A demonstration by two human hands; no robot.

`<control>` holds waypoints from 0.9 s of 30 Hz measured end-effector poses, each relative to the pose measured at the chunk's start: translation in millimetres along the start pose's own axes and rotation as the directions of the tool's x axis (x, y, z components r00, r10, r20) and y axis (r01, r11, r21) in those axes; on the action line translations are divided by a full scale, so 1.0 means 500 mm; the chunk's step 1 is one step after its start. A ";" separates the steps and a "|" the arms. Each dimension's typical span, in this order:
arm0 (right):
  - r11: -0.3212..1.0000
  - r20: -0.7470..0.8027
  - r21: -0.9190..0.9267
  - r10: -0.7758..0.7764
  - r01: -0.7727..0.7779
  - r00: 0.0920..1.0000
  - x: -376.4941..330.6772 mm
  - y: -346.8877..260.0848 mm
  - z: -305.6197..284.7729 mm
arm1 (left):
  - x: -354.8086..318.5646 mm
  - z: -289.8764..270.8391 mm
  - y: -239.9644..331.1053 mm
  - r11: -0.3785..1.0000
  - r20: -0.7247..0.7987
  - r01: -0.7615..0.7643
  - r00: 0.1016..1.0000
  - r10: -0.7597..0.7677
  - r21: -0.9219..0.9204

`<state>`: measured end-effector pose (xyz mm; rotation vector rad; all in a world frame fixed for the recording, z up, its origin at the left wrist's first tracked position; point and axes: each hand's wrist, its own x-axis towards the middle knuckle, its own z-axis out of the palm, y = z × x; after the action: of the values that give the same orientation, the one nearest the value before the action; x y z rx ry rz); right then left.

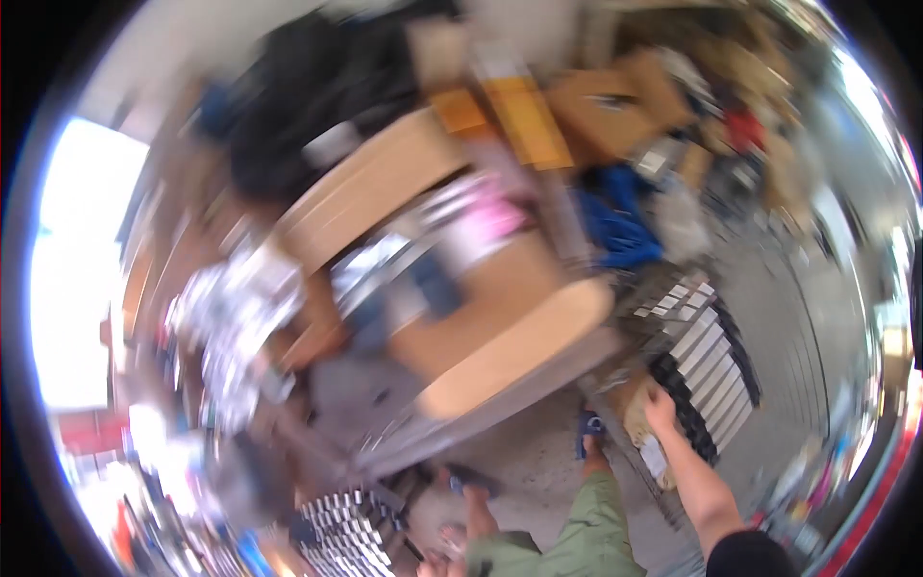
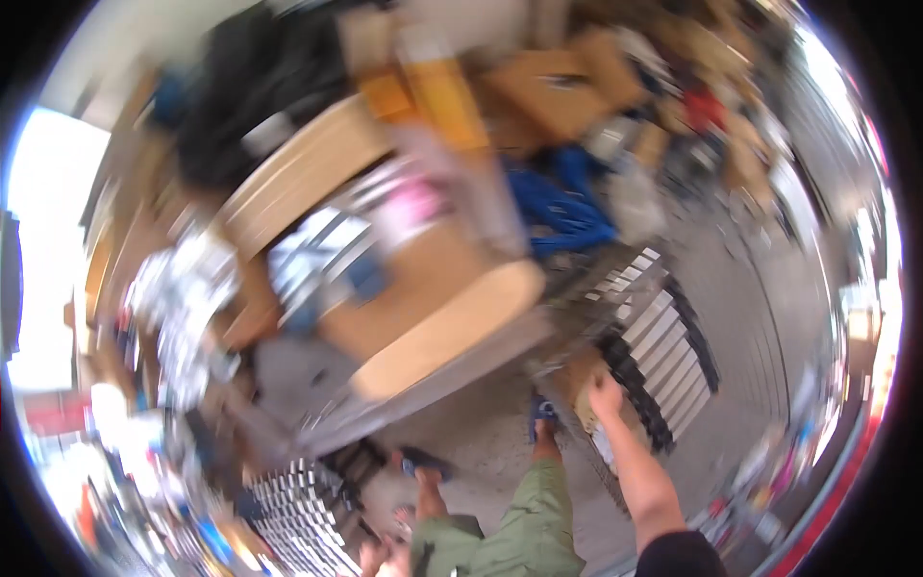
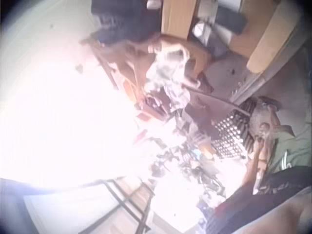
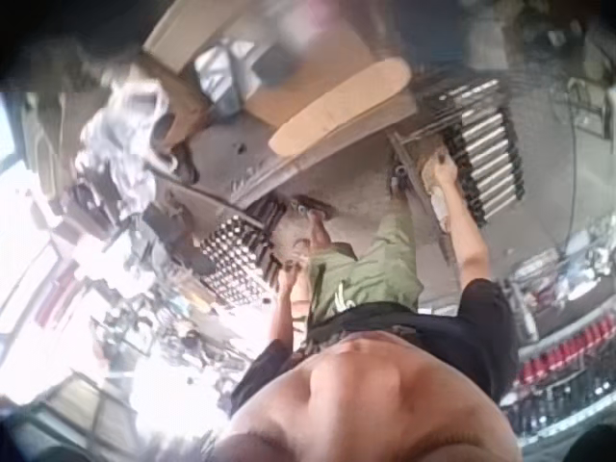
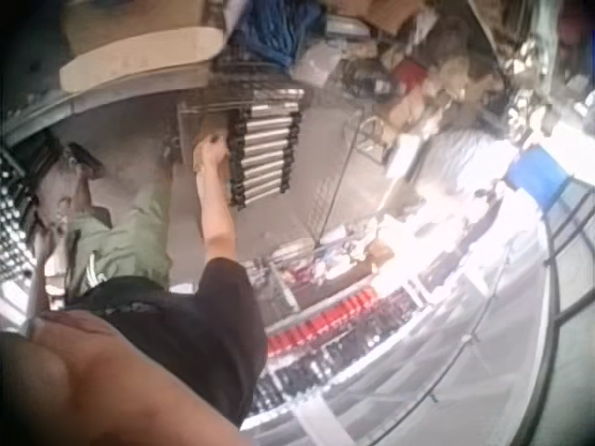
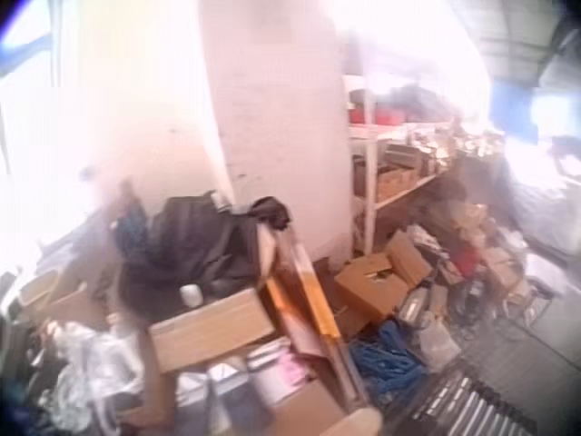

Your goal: The person assembles metal cylinders by placing them in a vise and using a metal rod to tighten the top components before placing the finished items into a large wire bin.

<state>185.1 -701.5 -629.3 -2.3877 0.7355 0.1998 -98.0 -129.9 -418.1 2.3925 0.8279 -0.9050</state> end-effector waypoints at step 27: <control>0.967 0.817 -0.172 0.033 0.188 0.576 -0.663 -0.978 0.280 | 0.245 0.196 -0.518 -0.161 0.388 0.571 0.302 -0.871 -0.805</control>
<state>183.7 -147.4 -381.6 -2.1573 0.1410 1.3328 -239.8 44.5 -621.2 0.8067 2.2927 -0.1427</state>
